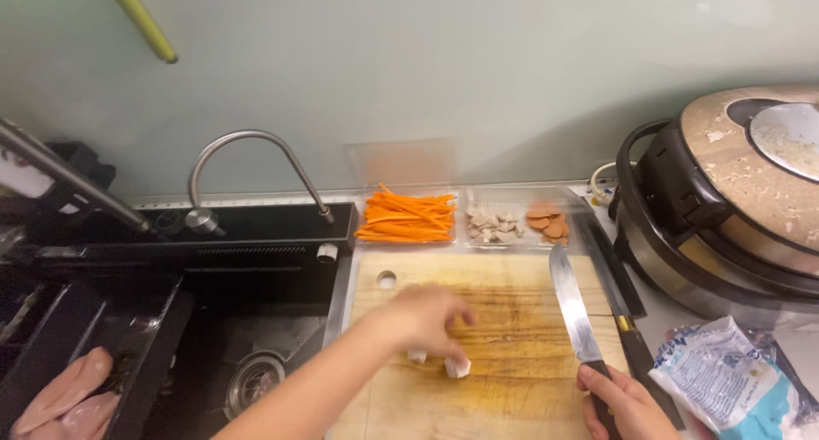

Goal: Chopping carrots and mushrooms on a cutting board in a kitchen.

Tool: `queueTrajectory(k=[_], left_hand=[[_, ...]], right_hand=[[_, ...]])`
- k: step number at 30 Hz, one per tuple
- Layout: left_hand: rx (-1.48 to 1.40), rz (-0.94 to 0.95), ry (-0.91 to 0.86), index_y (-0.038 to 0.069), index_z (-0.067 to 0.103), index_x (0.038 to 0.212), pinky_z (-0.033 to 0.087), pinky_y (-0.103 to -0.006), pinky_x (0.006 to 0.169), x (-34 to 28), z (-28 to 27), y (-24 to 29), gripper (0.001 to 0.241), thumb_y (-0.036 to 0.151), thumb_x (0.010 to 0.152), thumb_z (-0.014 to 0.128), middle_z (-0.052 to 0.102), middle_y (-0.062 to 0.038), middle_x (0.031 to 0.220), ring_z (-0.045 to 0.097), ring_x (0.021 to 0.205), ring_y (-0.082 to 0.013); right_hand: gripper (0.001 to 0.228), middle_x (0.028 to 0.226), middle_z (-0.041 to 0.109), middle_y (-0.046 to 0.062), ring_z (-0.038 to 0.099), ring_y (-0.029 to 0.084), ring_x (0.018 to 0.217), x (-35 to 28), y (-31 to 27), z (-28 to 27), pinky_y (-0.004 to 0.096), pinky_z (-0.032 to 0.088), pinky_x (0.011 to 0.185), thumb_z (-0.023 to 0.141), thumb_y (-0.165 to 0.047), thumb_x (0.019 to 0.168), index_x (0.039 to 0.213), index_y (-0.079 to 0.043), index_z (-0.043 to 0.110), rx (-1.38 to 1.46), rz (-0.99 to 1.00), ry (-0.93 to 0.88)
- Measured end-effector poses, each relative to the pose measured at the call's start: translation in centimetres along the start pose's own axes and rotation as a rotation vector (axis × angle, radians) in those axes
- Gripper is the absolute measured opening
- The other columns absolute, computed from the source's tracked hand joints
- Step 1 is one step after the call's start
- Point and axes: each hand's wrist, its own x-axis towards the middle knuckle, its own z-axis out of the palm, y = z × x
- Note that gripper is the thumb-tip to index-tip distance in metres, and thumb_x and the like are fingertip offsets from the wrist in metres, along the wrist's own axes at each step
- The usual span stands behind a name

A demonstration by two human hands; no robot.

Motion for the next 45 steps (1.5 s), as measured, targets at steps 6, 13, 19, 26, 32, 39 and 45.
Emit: queueTrajectory(k=[6,13,19,26,32,39,45], left_hand=[[-0.172,0.029,0.175,0.016,0.077,0.105,0.058,-0.0376,0.079,0.6,5.8,-1.2,0.039,0.036,0.071,0.083,0.076,-0.006,0.092,0.073,0.087,-0.0226],[-0.597,-0.335,0.579,0.007,0.073,0.097,0.057,-0.0346,0.076,4.7,7.6,0.4,0.040,0.027,0.067,0.090,0.077,-0.008,0.087,0.073,0.082,-0.0202],[-0.825,-0.372,0.598,0.004,0.080,0.085,0.057,-0.0309,0.062,4.6,7.5,0.8,0.017,0.018,0.076,0.085,0.077,-0.009,0.074,0.072,0.064,-0.0153],[-0.950,-0.348,0.613,0.003,0.071,0.073,0.053,-0.0287,0.052,4.6,7.4,0.9,0.017,0.011,0.076,0.086,0.075,-0.007,0.069,0.068,0.058,-0.0110],[-0.902,-0.321,0.683,0.003,0.072,0.070,0.054,-0.0276,0.057,5.2,8.4,0.5,0.016,0.011,0.079,0.083,0.077,-0.006,0.071,0.069,0.060,-0.0101],[-0.878,-0.328,0.659,0.002,0.075,0.071,0.057,-0.0269,0.060,5.3,8.0,0.5,0.014,0.010,0.082,0.080,0.078,-0.006,0.072,0.072,0.063,-0.0105],[-0.909,-0.343,0.666,0.003,0.075,0.074,0.057,-0.0287,0.061,5.2,8.2,0.4,0.010,0.009,0.081,0.079,0.078,-0.007,0.074,0.073,0.065,-0.0123]], right_hand=[[0.036,0.046,0.047,0.013,0.044,0.026,0.032,-6.6,-6.1,6.0,0.038,0.035,0.034,0.060,-0.040,0.098,0.096,-0.004,0.058,0.027,0.027,0.013],[0.033,0.049,0.048,0.011,0.043,0.024,0.031,-9.0,-6.4,9.4,0.037,0.034,0.033,0.060,-0.037,0.100,0.101,-0.005,0.061,-0.085,0.021,0.084],[0.032,0.051,0.053,0.009,0.050,0.021,0.034,-9.9,-6.6,12.0,0.037,0.044,0.035,0.059,-0.036,0.099,0.097,-0.004,0.063,-0.364,-0.048,0.095],[0.034,0.056,0.064,0.008,0.064,0.021,0.040,-11.6,-9.1,14.2,0.035,0.050,0.045,0.051,-0.041,0.101,0.095,-0.010,0.062,-0.728,0.021,0.147],[0.033,0.058,0.067,0.005,0.066,0.020,0.042,-11.4,-9.6,14.8,0.035,0.055,0.051,0.045,-0.042,0.102,0.098,-0.014,0.059,-0.941,-0.002,0.172],[0.036,0.058,0.067,0.005,0.068,0.020,0.045,-10.0,-10.3,15.0,0.036,0.057,0.056,0.040,-0.044,0.103,0.101,-0.013,0.058,-1.047,0.005,0.133],[0.040,0.056,0.068,0.004,0.068,0.019,0.045,-8.2,-8.8,14.7,0.036,0.057,0.058,0.039,-0.046,0.104,0.101,-0.012,0.060,-1.135,-0.064,0.147]])
